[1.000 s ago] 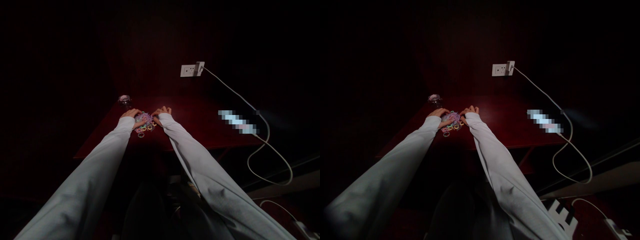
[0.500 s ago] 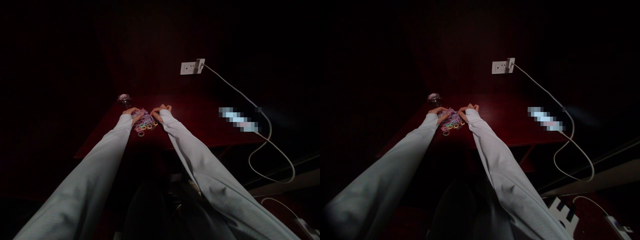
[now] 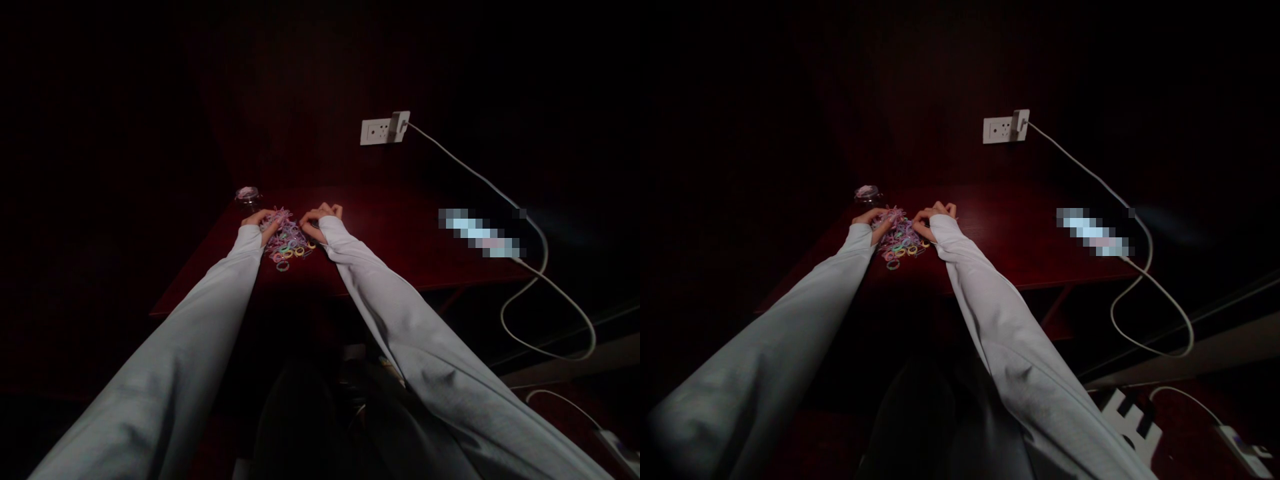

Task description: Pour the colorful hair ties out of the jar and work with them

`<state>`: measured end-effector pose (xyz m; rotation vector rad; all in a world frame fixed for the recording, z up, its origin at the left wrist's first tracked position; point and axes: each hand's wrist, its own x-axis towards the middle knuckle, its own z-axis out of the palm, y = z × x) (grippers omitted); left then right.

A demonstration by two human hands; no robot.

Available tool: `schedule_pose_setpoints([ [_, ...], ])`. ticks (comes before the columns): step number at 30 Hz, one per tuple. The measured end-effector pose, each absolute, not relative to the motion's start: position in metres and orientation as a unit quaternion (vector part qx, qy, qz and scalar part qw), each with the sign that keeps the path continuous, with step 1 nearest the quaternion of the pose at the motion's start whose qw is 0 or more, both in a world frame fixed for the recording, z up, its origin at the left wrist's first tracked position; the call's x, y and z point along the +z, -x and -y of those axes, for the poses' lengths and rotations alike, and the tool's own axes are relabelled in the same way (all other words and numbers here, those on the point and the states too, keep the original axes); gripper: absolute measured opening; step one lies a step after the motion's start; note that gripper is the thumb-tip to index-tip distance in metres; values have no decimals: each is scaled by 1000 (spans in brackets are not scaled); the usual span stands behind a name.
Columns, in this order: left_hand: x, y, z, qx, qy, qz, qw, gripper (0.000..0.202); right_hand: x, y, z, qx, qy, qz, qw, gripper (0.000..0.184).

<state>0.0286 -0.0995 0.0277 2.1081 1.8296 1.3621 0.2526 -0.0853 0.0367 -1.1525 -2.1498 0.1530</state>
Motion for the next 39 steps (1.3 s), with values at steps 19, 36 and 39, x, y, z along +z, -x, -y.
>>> schedule_pose_setpoints([
  [19,26,-19,90,456,-666,-590,-29,35,39,-236,103,73,361,879,303,25],
  [36,26,-27,104,443,-664,-602,-3,39,35,-232,94,101,410,860,288,19],
  [39,25,-29,107,439,-681,-586,1,41,36,-236,95,103,415,854,297,20],
])
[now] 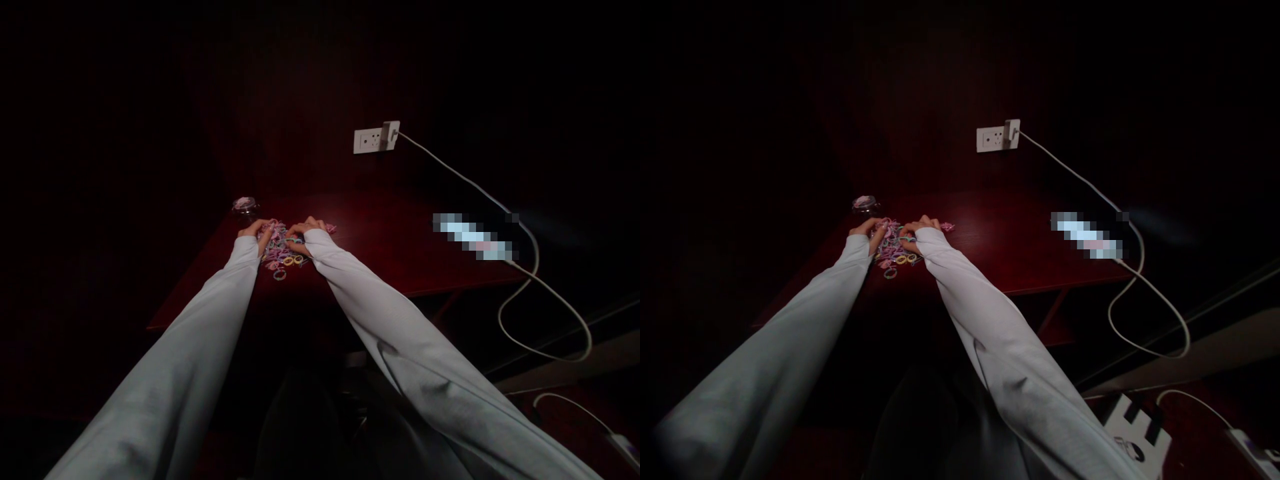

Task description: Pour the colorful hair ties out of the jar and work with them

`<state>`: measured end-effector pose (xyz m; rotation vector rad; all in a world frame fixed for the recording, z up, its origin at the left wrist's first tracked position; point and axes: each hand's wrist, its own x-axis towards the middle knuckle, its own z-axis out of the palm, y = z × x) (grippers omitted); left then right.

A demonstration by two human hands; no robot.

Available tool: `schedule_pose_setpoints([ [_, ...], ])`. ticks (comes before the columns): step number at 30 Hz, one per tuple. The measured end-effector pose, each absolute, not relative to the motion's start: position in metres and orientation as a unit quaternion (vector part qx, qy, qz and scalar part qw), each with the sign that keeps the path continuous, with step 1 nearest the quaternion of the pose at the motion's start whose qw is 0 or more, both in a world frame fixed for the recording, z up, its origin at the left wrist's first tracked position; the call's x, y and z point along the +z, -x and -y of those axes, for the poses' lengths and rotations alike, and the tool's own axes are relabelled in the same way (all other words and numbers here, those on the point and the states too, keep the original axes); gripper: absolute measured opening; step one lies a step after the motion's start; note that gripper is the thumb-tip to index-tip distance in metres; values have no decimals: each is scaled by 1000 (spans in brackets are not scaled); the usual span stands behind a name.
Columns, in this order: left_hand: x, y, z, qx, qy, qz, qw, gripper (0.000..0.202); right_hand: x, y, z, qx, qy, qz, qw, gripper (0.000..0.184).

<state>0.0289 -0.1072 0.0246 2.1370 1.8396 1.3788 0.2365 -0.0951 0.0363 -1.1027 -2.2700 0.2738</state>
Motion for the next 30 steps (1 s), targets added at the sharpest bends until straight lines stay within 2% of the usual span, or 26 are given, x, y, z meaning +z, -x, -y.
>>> schedule_pose_setpoints([
  [6,21,-17,92,335,-709,-620,-13,38,35,-241,99,68,393,875,276,22],
  [12,22,-19,93,336,-725,-598,-58,31,38,-242,100,52,407,866,287,24],
  [23,27,-24,103,306,-749,-585,-60,27,31,-240,90,86,440,831,330,21],
  [30,27,-28,104,278,-739,-609,-68,27,36,-251,89,66,477,799,360,24],
])
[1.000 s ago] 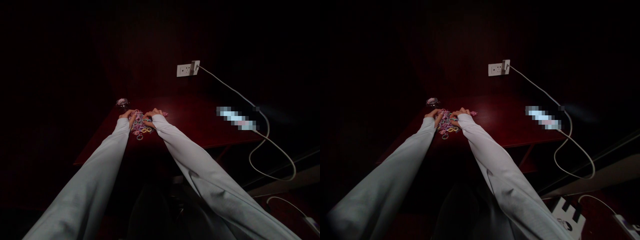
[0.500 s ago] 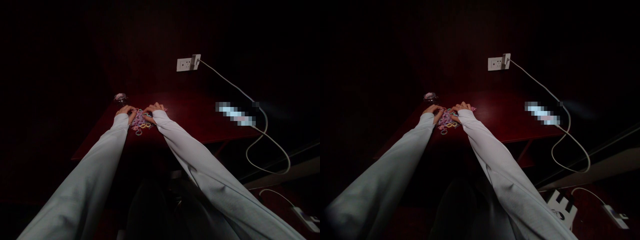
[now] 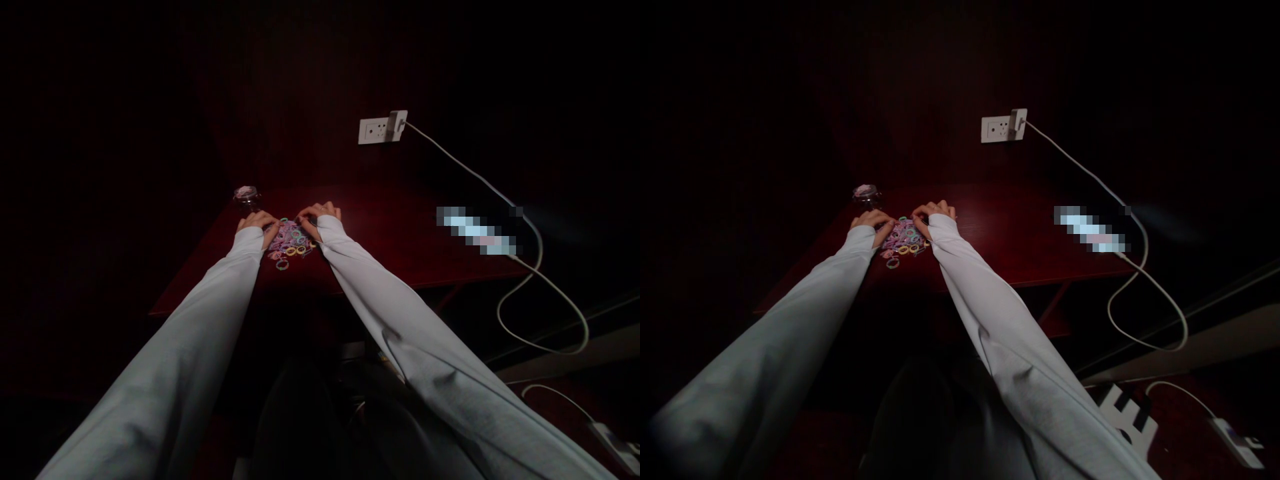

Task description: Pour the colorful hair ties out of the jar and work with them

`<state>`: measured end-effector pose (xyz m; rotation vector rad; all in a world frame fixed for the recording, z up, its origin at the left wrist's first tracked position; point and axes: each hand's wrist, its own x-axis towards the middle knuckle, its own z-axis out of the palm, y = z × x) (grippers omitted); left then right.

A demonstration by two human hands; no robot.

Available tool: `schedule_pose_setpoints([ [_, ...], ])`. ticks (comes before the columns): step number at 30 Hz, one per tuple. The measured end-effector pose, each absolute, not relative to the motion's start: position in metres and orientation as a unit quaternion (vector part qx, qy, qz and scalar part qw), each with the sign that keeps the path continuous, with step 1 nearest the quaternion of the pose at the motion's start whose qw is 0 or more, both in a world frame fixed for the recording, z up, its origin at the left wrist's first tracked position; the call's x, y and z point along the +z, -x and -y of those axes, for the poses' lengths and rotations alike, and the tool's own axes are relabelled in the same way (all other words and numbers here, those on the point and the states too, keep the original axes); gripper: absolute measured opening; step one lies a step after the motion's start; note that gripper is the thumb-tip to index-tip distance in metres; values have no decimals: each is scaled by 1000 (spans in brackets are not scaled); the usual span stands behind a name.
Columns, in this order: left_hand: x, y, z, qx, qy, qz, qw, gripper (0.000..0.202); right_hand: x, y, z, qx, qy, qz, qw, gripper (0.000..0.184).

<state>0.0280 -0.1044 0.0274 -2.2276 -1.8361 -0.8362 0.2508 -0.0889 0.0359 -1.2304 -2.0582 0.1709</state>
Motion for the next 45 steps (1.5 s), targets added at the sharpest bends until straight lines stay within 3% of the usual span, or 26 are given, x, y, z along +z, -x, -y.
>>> schedule_pose_setpoints([
  [9,25,-20,100,-298,729,611,76,32,31,-246,91,89,424,857,278,31],
  [12,25,-21,101,-316,718,614,82,33,32,-243,92,99,420,853,292,35],
  [17,27,-23,102,-323,713,616,91,33,33,-246,91,94,467,810,342,21],
  [24,27,-23,103,-313,722,609,101,31,31,-256,92,80,424,847,311,23],
  [34,33,-27,112,-305,736,597,94,37,37,-253,96,70,458,819,340,28],
  [40,39,-29,119,-291,740,600,88,37,33,-257,99,70,421,846,319,15],
  [45,40,-30,118,-276,747,599,84,39,32,-256,95,79,433,837,325,23],
])
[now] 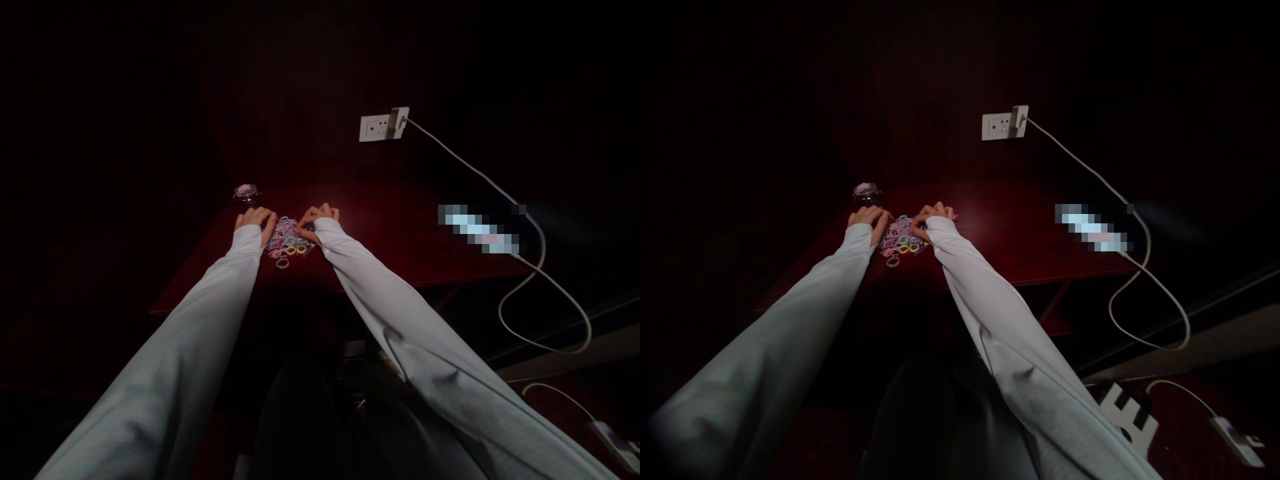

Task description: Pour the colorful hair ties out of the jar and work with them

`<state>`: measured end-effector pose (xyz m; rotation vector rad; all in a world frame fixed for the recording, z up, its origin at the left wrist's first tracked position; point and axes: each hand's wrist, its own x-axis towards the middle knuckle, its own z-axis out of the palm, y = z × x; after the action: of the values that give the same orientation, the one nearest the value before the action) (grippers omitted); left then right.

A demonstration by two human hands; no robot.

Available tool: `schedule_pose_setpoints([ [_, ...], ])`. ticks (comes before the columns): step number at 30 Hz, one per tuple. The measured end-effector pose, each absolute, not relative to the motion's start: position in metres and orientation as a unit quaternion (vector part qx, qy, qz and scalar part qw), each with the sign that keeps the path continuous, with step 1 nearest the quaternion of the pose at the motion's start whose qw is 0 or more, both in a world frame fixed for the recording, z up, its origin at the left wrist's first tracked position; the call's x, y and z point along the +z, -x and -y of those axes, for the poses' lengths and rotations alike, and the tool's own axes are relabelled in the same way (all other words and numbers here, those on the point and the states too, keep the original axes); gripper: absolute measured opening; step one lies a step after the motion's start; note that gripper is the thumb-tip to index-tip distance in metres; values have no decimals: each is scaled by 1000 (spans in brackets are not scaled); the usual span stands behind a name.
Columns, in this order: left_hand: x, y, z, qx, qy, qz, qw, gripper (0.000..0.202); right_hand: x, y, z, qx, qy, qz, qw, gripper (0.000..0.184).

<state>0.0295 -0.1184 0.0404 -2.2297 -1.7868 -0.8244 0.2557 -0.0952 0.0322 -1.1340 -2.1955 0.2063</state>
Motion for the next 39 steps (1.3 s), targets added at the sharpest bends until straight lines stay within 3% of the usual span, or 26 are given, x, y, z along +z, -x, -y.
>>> schedule_pose_setpoints([
  [39,32,-30,118,-299,835,454,80,28,33,-252,86,134,454,785,399,39],
])
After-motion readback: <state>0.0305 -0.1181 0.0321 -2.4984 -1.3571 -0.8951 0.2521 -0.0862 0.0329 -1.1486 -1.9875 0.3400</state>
